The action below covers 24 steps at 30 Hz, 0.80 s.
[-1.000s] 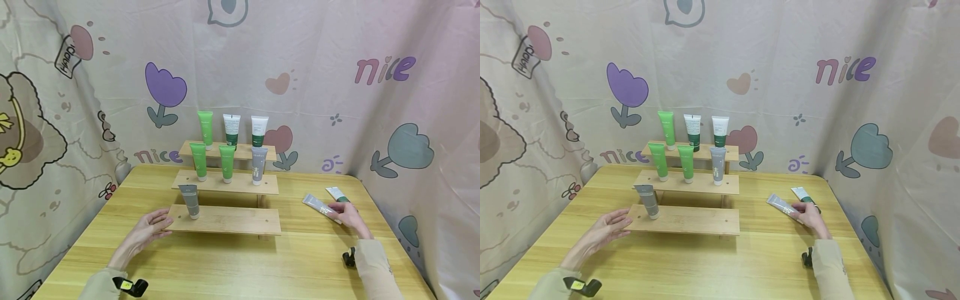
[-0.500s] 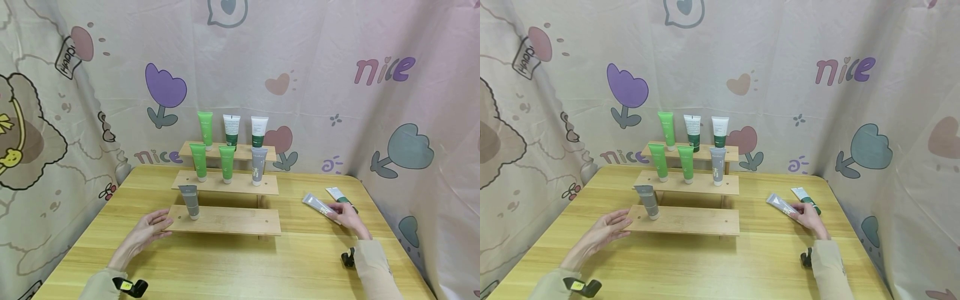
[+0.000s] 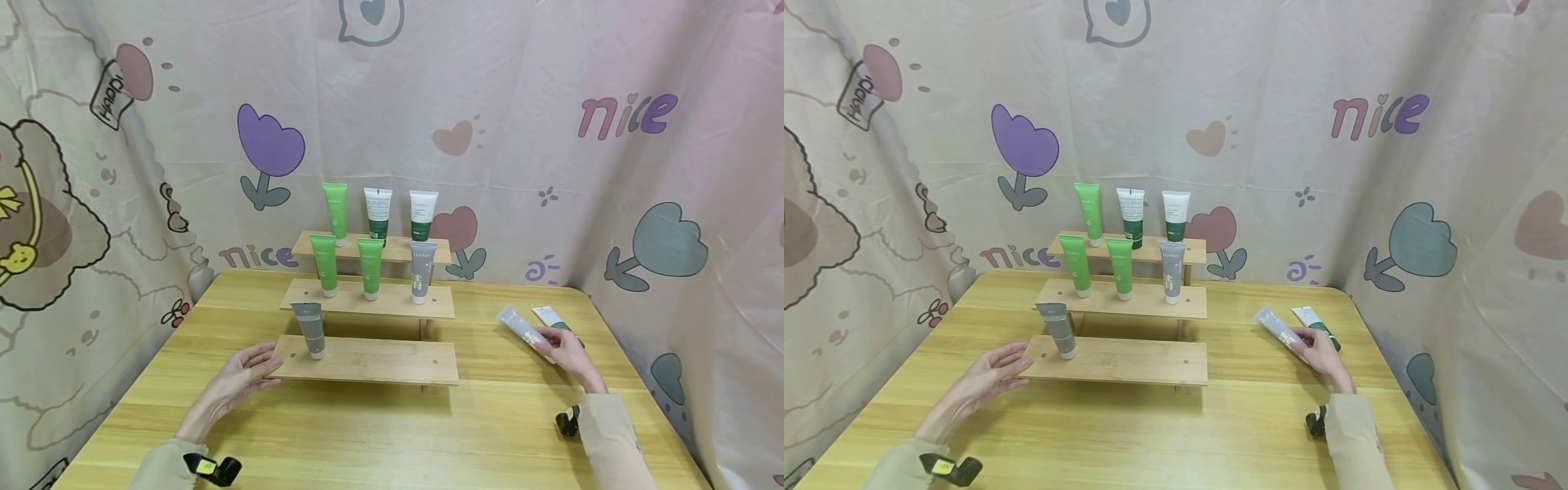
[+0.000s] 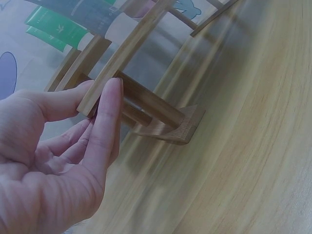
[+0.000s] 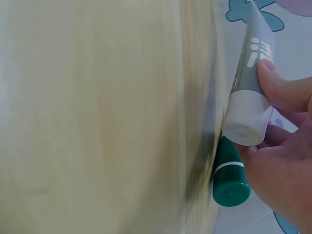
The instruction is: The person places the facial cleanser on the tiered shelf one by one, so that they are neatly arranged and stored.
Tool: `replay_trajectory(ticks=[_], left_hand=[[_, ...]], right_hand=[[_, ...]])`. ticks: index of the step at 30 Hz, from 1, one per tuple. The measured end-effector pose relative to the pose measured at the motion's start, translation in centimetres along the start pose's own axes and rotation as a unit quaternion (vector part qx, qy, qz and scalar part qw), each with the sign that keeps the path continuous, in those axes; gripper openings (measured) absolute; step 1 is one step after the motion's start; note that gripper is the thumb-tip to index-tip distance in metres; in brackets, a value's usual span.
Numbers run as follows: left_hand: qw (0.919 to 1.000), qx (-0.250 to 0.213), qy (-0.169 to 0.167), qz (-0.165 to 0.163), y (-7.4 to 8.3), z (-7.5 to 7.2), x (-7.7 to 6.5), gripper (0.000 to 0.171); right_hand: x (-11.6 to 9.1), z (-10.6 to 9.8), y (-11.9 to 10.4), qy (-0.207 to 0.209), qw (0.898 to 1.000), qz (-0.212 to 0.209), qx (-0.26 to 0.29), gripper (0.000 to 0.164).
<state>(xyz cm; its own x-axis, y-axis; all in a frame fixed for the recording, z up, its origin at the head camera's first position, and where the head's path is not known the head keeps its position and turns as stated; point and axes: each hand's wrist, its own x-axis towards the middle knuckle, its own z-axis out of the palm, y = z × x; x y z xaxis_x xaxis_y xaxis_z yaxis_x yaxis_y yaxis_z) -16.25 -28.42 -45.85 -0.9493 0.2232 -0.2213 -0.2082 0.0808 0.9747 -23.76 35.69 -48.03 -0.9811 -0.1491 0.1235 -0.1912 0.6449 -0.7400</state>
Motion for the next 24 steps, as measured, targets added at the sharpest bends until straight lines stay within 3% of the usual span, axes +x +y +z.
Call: replay_trajectory(ticks=[10,24], left_hand=[[1.0,-0.001,0.001,-0.001,0.0,0.0,-0.1,0.077],[1.0,0.001,0.0,-0.003,0.1,0.0,0.0,0.077]], right_hand=[[0.0,0.2,-1.5,-0.02,0.997,0.065,0.048,0.051],[0.5,0.6,-4.1,-0.03,0.986,0.048,0.158,0.052]])
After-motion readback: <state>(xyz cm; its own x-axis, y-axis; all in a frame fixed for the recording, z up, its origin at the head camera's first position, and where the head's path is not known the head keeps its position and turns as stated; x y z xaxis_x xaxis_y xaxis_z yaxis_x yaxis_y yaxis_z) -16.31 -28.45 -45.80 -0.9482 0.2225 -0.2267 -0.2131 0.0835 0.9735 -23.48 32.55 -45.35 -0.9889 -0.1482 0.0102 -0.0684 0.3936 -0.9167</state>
